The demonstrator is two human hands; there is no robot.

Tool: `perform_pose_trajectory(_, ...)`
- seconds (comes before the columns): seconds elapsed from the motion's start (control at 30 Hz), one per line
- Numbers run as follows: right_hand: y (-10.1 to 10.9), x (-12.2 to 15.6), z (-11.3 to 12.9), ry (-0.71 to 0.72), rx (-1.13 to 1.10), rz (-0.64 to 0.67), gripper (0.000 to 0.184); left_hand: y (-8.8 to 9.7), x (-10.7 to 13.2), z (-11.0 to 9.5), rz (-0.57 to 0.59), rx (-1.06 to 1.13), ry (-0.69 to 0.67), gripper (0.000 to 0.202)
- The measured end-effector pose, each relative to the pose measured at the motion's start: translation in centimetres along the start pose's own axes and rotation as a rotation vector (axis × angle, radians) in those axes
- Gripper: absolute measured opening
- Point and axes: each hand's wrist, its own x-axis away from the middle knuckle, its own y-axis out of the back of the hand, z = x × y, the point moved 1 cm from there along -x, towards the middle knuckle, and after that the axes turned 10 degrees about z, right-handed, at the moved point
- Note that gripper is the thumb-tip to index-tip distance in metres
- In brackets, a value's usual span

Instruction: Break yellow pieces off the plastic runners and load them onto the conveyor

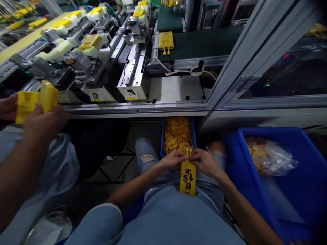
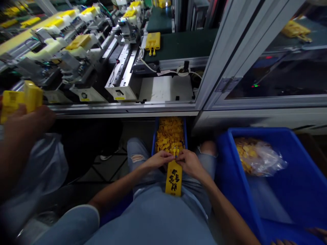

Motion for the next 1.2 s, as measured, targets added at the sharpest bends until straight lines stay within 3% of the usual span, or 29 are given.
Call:
perform_pose_trajectory(0.07,-0.3,0.2,-0.4,-0.024,-0.023,-0.059,0.013,0.1,0.3,-0.3,0.007,-0.001,-0.015,0.048)
perform_pose_trajectory(0.17,-1.0,0.4,-1.1,-0.108,-0.177,-0.129,0.029,0.0,1.1,-0.9,-0.013,0.036,-0.033,0.043)
perform_pose_trajectory(0.33,-2.8,0.4,-0.9,-0.077,-0.406,0.098,0.040,-0.6,2.6,-1.8,0.029,0.055,-0.050,0.035)
perform_pose_trajectory(0.5,-3.8,0.3,0.7,-0.040,-0.382,0.072,0.040,-1.3,3.3,-1.6,-0.015,0.024,-0.101,0.018)
perform_pose_trajectory(0.63,-4.2,0.1,1.3,-0.048,-0.359,0.071,0.037,-1.3,3.6,-1.2,-0.032,0.012,-0.116,0.016)
perform_pose_trajectory(0.87,-5.1,-0.3,0.4,-0.018,-0.350,0.054,0.033,-1.2,3.6,-1.1,-0.066,-0.003,-0.114,0.019)
perform_pose_trajectory(1.0,-5.6,-1.9,-1.6,-0.021,-0.432,0.082,0.040,-0.2,3.6,-0.6,-0.117,-0.056,-0.073,0.026)
perform_pose_trajectory(1.1,-5.7,-4.8,-4.2,-0.140,-0.226,0.082,0.048,0.9,4.1,-1.1,-0.060,-0.135,0.015,0.033)
perform_pose_trajectory(1.2,-5.5,-8.0,-6.1,-0.246,0.073,-0.011,0.042,2.1,5.2,-3.6,-0.033,-0.115,0.013,0.041)
